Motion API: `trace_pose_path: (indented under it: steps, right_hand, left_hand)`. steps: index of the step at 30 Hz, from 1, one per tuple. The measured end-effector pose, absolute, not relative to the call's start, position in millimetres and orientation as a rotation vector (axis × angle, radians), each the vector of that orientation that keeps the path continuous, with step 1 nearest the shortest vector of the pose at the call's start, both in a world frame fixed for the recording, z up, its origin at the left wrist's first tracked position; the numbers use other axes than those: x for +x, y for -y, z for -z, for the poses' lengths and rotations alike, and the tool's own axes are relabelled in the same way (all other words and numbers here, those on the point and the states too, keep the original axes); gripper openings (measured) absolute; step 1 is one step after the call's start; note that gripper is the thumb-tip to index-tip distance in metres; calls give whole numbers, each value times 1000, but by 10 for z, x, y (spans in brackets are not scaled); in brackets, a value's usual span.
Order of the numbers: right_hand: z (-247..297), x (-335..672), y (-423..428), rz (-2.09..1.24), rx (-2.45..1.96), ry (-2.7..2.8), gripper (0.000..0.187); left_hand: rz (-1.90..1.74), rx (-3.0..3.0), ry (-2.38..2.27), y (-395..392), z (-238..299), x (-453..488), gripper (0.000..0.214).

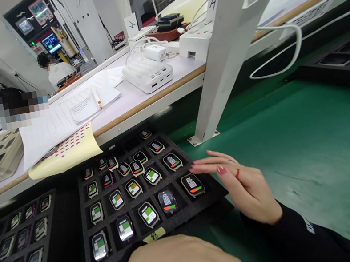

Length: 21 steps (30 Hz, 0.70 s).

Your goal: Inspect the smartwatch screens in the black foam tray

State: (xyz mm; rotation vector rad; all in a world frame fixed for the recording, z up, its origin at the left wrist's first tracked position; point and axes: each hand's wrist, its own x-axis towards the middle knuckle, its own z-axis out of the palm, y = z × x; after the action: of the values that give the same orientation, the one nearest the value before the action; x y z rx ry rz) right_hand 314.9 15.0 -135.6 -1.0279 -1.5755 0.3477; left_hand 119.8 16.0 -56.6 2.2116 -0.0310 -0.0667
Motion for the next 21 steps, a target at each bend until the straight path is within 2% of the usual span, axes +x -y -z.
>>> trace_pose_path:
  steps: [3,7,10,18,21]
  right_hand:
    - [1461,3215,-172,-511,-1228,1439,28]
    - [1610,3220,-175,-925,-1320,1294,53]
    - [1641,3171,-151,-1097,-1262,1259,61]
    - [1687,3122,-117,-970,-1252,1414,62]
    - [1641,3094,-108,-764,-1275,1472,55]
  left_hand:
    - [-21,2165,-182,-6,803,1398,27]
    - [-81,2215,-433,275,1541,1485,21]
    - [-171,2279,-519,436,1981,1481,14]
    - [-245,2340,-549,456,2078,1495,15]
    - [-212,2366,-548,452,2097,1514,13]
